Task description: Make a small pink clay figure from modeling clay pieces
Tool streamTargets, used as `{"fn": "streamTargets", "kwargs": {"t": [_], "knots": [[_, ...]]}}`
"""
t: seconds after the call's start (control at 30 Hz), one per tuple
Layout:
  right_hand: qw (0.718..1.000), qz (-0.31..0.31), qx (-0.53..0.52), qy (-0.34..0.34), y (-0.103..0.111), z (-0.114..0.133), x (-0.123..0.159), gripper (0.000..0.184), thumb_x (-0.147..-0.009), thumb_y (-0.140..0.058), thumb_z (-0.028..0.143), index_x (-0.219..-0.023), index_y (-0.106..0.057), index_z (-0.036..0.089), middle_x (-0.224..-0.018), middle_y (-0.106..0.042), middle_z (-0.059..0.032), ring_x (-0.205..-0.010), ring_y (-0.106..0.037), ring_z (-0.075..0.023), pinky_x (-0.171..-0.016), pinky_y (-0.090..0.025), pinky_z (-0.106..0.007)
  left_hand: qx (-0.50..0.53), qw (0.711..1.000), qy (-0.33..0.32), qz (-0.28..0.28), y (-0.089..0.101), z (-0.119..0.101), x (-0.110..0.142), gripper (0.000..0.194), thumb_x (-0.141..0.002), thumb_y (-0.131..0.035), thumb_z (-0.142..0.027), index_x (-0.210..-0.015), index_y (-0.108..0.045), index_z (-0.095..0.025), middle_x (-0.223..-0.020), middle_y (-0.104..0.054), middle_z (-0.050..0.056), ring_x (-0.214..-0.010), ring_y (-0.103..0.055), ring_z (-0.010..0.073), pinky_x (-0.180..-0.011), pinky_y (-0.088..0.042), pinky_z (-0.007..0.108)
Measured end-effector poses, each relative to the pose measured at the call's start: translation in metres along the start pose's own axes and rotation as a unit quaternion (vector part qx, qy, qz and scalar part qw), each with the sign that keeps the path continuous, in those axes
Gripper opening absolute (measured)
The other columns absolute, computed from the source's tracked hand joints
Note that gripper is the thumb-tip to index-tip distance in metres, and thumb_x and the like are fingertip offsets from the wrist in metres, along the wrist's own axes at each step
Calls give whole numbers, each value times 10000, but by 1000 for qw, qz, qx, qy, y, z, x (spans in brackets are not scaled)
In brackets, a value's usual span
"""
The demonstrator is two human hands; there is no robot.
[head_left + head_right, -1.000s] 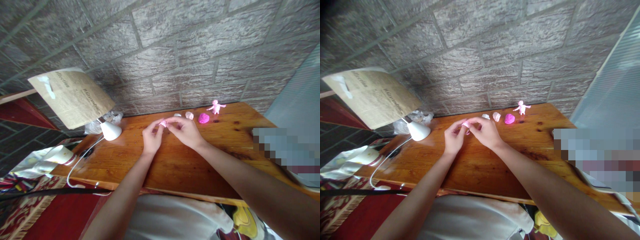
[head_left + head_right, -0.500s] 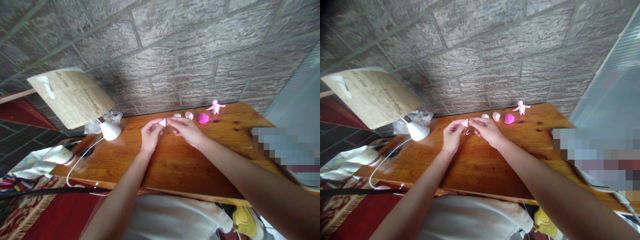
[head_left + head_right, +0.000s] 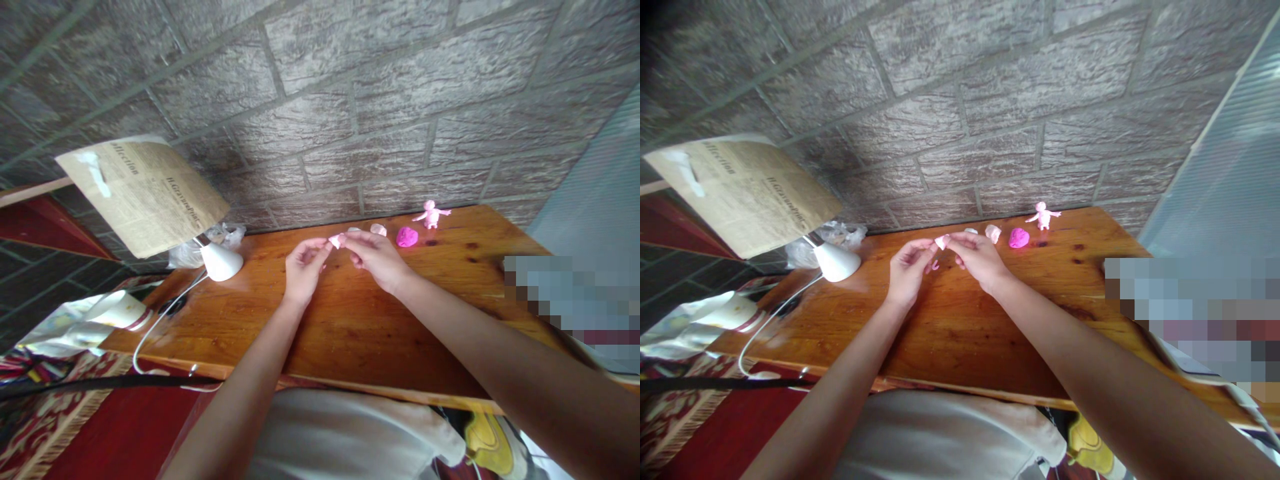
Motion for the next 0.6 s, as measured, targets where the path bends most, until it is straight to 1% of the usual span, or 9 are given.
{"fn": "streamTargets", "kwargs": {"t": [0.03,0.1,0.17,0.23,0.3,0.4,0.5,0.6], "knots": [[1000,-7,1,0,0,0,0,368,-630,-839,439,-853,-738,164,-777,-686,5,-501,-417,-38,-461,-330,-214,7,1000,14,-9,0,-1,0,363,-624,-892,-443,-783,-719,-167,-662,-634,-30,-487,-447,46,-507,-419,209],[1000,-8,6,3,0,0,1,360,-637,-839,437,-857,-738,170,-800,-702,-1,-498,-416,-38,-458,-334,-213,23,998,53,-3,-1,-2,1,397,-640,-872,-498,-715,-688,-155,-578,-547,-48,-481,-422,42,-498,-395,196],[1000,2,10,9,-1,0,1,360,-642,-839,446,-855,-736,174,-800,-708,-1,-492,-415,-38,-453,-334,-212,47,994,92,20,-3,-3,2,421,-640,-867,-519,-719,-685,-148,-570,-508,-52,-492,-415,40,-488,-366,185],[1000,7,9,17,-2,-1,1,369,-642,-841,455,-859,-734,176,-804,-712,0,-485,-418,-36,-448,-332,-210,74,990,116,38,-4,-3,3,427,-608,-894,-493,-768,-696,-150,-591,-505,-57,-492,-396,31,-479,-337,176],[1000,7,8,25,-1,-3,0,382,-636,-847,459,-867,-733,177,-807,-714,0,-480,-422,-34,-443,-332,-208,97,987,125,40,-4,-4,2,429,-583,-916,-455,-801,-696,-158,-585,-488,-70,-480,-370,24,-477,-321,172],[999,15,15,43,0,-6,-1,401,-639,-848,478,-885,-734,182,-824,-717,-7,-481,-436,-38,-438,-340,-210,118,983,137,41,-4,-4,2,408,-586,-921,-425,-791,-689,-158,-570,-458,-79,-470,-342,19,-468,-291,169],[997,26,23,63,0,-9,-3,413,-656,-839,498,-907,-739,186,-847,-720,-14,-485,-450,-42,-438,-351,-212,123,979,152,62,-5,-6,2,401,-586,-923,-399,-823,-719,-149,-575,-451,-75,-469,-317,13,-452,-232,168],[997,27,29,72,1,-9,-2,408,-661,-837,497,-903,-742,182,-848,-726,-20,-487,-461,-45,-438,-361,-212,118,979,150,71,-6,-7,2,406,-575,-928,-379,-849,-746,-142,-564,-446,-71,-474,-310,16,-450,-203,173]]}}
Point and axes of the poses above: each hand's wrist, its own x-axis away from the middle knuckle, its own y-axis out of the back of the hand, z = x × y, the point moved 2 cm from there along -x, towards the middle knuckle
